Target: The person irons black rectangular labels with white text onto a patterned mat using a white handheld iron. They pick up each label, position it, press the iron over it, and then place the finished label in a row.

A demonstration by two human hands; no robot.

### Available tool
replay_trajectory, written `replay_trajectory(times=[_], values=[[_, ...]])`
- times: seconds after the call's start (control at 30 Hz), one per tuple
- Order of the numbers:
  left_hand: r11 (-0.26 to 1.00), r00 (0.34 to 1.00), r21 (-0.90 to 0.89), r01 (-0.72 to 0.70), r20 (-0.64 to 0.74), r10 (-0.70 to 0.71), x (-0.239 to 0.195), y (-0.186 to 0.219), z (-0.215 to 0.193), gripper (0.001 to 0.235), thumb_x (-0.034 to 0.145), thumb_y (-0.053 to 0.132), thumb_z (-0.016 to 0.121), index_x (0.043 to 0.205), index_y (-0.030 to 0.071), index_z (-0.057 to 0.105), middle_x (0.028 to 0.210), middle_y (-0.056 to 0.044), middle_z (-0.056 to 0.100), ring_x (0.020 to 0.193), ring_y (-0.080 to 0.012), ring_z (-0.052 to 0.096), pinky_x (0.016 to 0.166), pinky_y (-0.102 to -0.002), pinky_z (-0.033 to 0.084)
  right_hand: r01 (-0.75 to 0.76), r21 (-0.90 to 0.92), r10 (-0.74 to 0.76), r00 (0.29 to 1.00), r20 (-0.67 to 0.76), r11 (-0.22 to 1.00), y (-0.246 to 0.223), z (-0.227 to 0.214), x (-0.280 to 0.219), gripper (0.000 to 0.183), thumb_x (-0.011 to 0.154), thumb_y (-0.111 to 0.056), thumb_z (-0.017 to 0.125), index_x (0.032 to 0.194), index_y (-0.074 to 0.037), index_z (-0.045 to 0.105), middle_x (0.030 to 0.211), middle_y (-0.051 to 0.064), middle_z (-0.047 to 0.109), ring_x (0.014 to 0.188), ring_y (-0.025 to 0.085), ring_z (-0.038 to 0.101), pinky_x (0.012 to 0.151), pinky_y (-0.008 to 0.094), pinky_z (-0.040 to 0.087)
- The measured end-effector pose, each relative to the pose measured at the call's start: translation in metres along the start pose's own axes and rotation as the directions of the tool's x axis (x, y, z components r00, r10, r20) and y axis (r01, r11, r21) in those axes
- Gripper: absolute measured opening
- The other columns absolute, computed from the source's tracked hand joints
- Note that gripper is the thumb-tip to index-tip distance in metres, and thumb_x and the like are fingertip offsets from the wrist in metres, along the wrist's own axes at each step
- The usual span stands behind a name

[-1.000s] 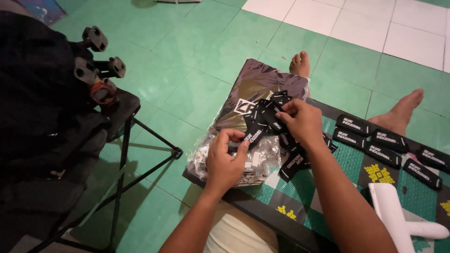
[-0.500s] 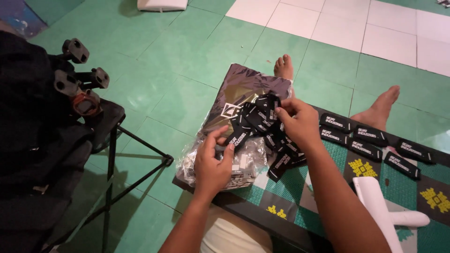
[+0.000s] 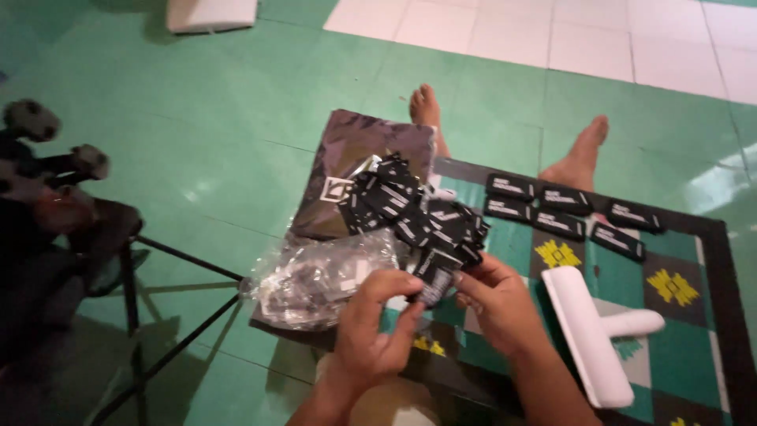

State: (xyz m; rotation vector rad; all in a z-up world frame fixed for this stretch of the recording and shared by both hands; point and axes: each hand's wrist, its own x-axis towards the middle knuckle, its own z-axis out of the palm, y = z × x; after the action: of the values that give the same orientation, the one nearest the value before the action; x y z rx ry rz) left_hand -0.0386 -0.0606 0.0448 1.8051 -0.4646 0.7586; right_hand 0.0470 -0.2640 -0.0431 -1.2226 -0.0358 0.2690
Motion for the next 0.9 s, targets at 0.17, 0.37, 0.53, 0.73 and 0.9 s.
replay_trajectory(times=[0.17,0.37,0.53,0.73,0.9], values=[[0.998,0.996,-0.018,0.068,0.056,-0.067,-0.006,-0.007,0.048,0.015,0.096,0.008,0.064,0.111,0.004,0.063,0.108,-0.014,0.065,0.107,-0.0298,0.065,0.095,-0.04,0.055,-0.103,0.12,0.12,0.982,-0.143,0.987,0.007,-0.026,-0.024,0.015,0.081,0.001,0.074,0.092,-0.002,0.066,0.07,0.007,0.061,0.057,0.015,0.053,0.052,0.031,0.041],[0.98,0.969,0.058,0.189,0.154,-0.196,-0.023,-0.024,0.085,0.019,0.095,0.012,0.065,0.113,0.006,0.064,0.109,-0.012,0.071,0.103,-0.0272,0.071,0.086,-0.036,0.06,-0.126,0.186,0.156,0.976,-0.154,0.974,0.015,-0.06,-0.041,0.028,0.081,0.006,0.074,0.108,0.005,0.069,0.083,0.013,0.067,0.065,0.02,0.059,0.058,0.03,0.045],[0.958,0.929,0.094,0.271,0.236,-0.286,-0.03,-0.036,0.095,0.022,0.095,0.019,0.068,0.116,0.01,0.067,0.104,-0.006,0.075,0.093,-0.0216,0.076,0.082,-0.034,0.06,-0.167,0.012,0.165,0.961,-0.221,0.986,0.003,-0.068,-0.054,0.03,0.077,0.01,0.073,0.107,0.005,0.073,0.079,0.015,0.071,0.066,0.021,0.061,0.06,0.032,0.046],[0.991,0.941,0.114,0.075,0.32,-0.108,-0.023,-0.049,0.085,0.024,0.09,0.004,0.069,0.114,0.005,0.067,0.103,-0.009,0.074,0.091,-0.0212,0.074,0.082,-0.031,0.061,0.07,0.11,-0.084,0.989,0.125,0.991,0.007,-0.083,-0.062,0.043,0.089,-0.016,0.07,0.126,0.002,0.057,0.109,0.013,0.066,0.095,0.025,0.071,0.063,0.032,0.054],[0.999,0.9,0.029,-0.026,0.437,0.011,-0.018,-0.055,0.076,0.021,0.092,0.0,0.065,0.112,0.004,0.063,0.104,-0.012,0.072,0.094,-0.0303,0.07,0.085,-0.038,0.057,0.01,-0.176,-0.031,0.993,-0.116,0.984,0.003,-0.069,-0.062,0.023,0.091,-0.003,0.071,0.113,0.0,0.065,0.085,0.007,0.063,0.067,0.013,0.059,0.058,0.025,0.05]])
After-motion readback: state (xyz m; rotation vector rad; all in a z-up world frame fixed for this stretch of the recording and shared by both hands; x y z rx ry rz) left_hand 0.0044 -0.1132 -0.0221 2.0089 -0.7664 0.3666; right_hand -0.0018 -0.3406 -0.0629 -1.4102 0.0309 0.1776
